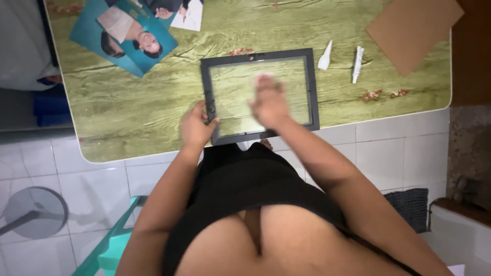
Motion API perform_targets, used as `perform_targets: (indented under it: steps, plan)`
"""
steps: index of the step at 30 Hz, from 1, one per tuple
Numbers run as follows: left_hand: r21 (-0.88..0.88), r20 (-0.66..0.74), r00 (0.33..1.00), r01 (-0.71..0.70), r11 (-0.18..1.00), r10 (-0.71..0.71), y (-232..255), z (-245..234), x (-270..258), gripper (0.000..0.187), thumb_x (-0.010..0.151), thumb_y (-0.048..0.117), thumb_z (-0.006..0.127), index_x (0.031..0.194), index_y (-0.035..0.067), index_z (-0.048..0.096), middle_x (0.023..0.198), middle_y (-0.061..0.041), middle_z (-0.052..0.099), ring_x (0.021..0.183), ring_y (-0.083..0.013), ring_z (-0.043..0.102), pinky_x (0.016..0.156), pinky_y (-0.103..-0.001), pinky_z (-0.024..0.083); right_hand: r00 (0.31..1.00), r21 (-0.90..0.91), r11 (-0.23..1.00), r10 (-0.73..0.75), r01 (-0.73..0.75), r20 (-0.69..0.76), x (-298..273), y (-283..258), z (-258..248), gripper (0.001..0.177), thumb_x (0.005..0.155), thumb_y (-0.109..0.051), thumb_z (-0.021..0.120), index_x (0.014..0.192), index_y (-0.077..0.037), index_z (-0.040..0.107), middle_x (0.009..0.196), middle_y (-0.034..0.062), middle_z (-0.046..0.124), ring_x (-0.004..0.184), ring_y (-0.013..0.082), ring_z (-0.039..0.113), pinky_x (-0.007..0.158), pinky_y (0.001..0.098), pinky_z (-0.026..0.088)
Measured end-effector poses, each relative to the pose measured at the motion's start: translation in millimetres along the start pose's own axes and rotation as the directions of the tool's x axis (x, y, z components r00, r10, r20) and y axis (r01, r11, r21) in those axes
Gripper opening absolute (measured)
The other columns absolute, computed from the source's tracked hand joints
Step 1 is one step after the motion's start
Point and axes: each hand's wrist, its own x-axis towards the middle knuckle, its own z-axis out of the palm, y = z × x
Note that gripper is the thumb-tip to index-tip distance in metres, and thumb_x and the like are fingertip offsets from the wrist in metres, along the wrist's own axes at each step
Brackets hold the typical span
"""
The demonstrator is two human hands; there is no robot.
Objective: The person assembles a photo frame by applying glue to the frame edges, wiping the glass, and placing a white backing sheet and a photograph inside. The person uses a cardboard piece to press the glass and wipes the frame with a tissue.
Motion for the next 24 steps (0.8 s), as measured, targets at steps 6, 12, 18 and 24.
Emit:
perform_targets:
  steps: [6, 12, 18, 24]
  plan:
    - [0.064, 0.010, 1.000, 0.014, 0.998, -0.015, 10, -6, -3, 0.069, 0.076, 0.031, 0.088, 0.138, 0.021, 0.061, 0.083, -0.001, 0.067, 0.096, -0.0312, 0.067, 0.091, -0.050, 0.054, 0.963, -0.059, 0.964, 0.254, -0.260, -0.089, -21, 83, -4, 0.078, 0.106, -0.055, 0.024, 0.166, -0.007, 0.014, 0.174, 0.0138, 0.012, 0.161, 0.0266, 0.007, 0.126, 0.0633, 0.000]
    - [0.059, 0.022, 0.997, 0.066, 0.996, -0.067, 10, -6, -4, 0.068, 0.076, 0.034, 0.088, 0.137, 0.026, 0.059, 0.078, 0.006, 0.068, 0.092, -0.0251, 0.066, 0.090, -0.047, 0.055, 0.863, -0.009, 1.000, 0.009, -0.016, -0.505, -13, -15, 52, 0.075, 0.096, -0.053, 0.057, 0.142, 0.007, 0.055, 0.147, 0.0260, 0.055, 0.144, 0.0400, 0.042, 0.117, 0.0577, 0.025]
    - [0.044, 0.048, 0.996, 0.068, 0.997, -0.070, 7, -5, -3, 0.067, 0.076, 0.032, 0.089, 0.137, 0.029, 0.059, 0.078, 0.004, 0.070, 0.096, -0.0270, 0.066, 0.093, -0.048, 0.055, 0.944, -0.021, 0.944, -0.331, 0.331, 0.001, -32, -77, 55, 0.083, 0.104, -0.064, 0.032, 0.165, -0.010, 0.016, 0.173, 0.0108, 0.013, 0.161, 0.0272, 0.008, 0.129, 0.0568, 0.005]
    - [0.010, 0.060, 0.994, 0.088, 0.996, -0.089, 8, -6, -3, 0.067, 0.078, 0.029, 0.089, 0.138, 0.025, 0.059, 0.081, 0.003, 0.071, 0.099, -0.0285, 0.066, 0.094, -0.048, 0.054, 0.967, 0.056, 0.965, -0.256, 0.256, 0.008, -60, -9, 47, 0.078, 0.100, -0.060, 0.048, 0.161, -0.013, 0.033, 0.168, 0.0098, 0.032, 0.158, 0.0226, 0.021, 0.126, 0.0577, 0.009]
